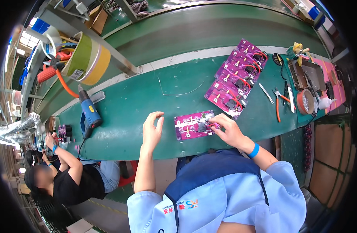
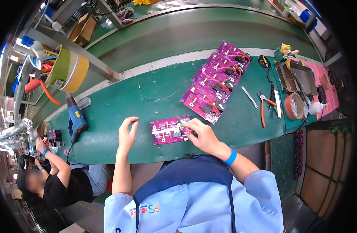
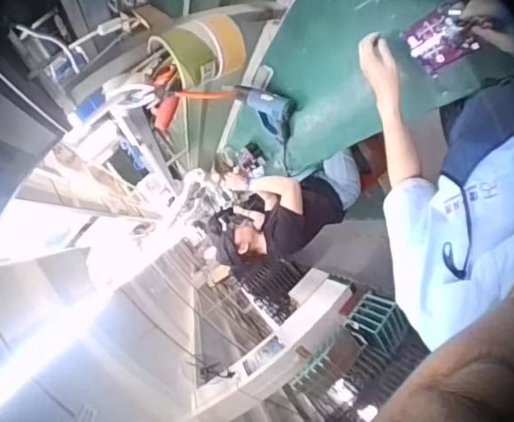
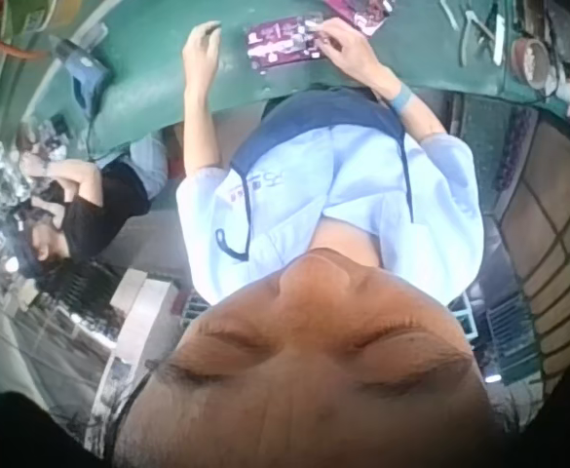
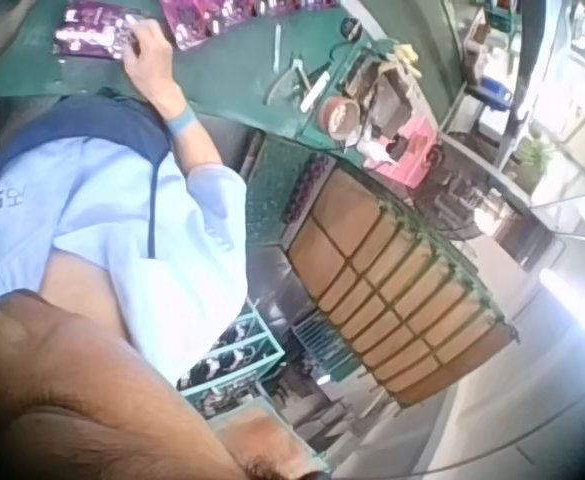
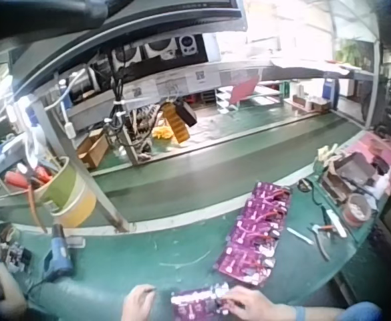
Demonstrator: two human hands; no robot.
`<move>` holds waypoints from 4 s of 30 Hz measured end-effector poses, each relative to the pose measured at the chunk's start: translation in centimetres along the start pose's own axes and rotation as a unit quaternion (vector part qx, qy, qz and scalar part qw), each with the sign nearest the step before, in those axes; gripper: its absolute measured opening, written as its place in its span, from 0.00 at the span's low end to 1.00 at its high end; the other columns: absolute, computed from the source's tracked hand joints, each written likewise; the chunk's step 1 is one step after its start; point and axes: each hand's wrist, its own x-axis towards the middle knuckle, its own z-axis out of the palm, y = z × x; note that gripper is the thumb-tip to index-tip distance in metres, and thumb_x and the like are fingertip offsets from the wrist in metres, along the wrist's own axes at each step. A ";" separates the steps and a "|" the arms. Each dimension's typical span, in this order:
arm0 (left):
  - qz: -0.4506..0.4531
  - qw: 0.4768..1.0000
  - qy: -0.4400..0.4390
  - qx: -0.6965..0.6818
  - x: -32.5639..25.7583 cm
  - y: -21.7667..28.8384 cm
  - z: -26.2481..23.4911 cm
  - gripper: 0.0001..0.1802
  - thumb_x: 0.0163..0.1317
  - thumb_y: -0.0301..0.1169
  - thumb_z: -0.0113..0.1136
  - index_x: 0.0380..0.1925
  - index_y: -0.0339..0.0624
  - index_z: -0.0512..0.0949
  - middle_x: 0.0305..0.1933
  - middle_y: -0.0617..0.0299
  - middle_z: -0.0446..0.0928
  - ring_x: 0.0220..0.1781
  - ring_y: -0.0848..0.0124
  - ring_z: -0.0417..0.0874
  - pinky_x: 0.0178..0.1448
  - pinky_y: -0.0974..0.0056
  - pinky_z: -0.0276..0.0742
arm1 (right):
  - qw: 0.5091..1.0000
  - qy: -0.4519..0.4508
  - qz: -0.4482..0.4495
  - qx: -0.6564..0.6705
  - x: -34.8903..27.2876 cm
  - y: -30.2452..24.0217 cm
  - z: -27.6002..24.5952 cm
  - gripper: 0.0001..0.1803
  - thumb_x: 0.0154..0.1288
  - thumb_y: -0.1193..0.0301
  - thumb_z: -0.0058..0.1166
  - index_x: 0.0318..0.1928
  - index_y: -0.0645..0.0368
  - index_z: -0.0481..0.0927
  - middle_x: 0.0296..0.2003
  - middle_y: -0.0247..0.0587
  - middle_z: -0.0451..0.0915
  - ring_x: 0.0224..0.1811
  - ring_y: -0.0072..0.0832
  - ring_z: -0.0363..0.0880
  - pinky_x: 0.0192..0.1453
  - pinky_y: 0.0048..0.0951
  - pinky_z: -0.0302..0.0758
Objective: The person assembles electronic components by attaching black cylindrical modules to purple circuit boards. They use a soldering iron to secure connections and a heat gun to apply heat to the boards. The person handles the boards one at a time, inspecting them and placing them into a green storage rack.
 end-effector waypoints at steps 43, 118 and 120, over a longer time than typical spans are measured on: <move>0.243 0.946 -0.142 0.162 -0.5 2.2 9.1 0.49 0.24 0.48 0.72 0.50 0.36 0.66 0.51 0.54 0.67 0.53 0.60 0.68 0.54 0.52 0.60 | 0.986 -0.024 -0.113 -0.124 1.5 1.1 0.1 0.05 0.46 0.75 0.56 0.24 0.59 0.73 0.24 0.38 0.72 0.26 0.34 0.73 0.28 0.31 0.71; 0.021 0.968 -0.234 -0.087 -4.0 -3.5 2.6 0.47 0.29 0.34 0.70 0.56 0.39 0.61 0.61 0.53 0.60 0.63 0.60 0.60 0.66 0.59 0.53 | 0.915 -0.387 0.033 -0.112 7.1 0.5 2.6 0.23 0.51 0.60 0.56 0.45 0.64 0.74 0.38 0.48 0.77 0.40 0.41 0.76 0.45 0.36 0.71; -0.013 0.958 -0.220 -0.181 -3.7 -1.4 1.6 0.42 0.31 0.32 0.69 0.51 0.36 0.64 0.58 0.54 0.64 0.60 0.64 0.64 0.63 0.62 0.56 | 0.901 -0.424 0.081 -0.040 7.6 0.7 1.9 0.22 0.54 0.61 0.54 0.45 0.64 0.75 0.38 0.50 0.78 0.41 0.41 0.77 0.47 0.34 0.71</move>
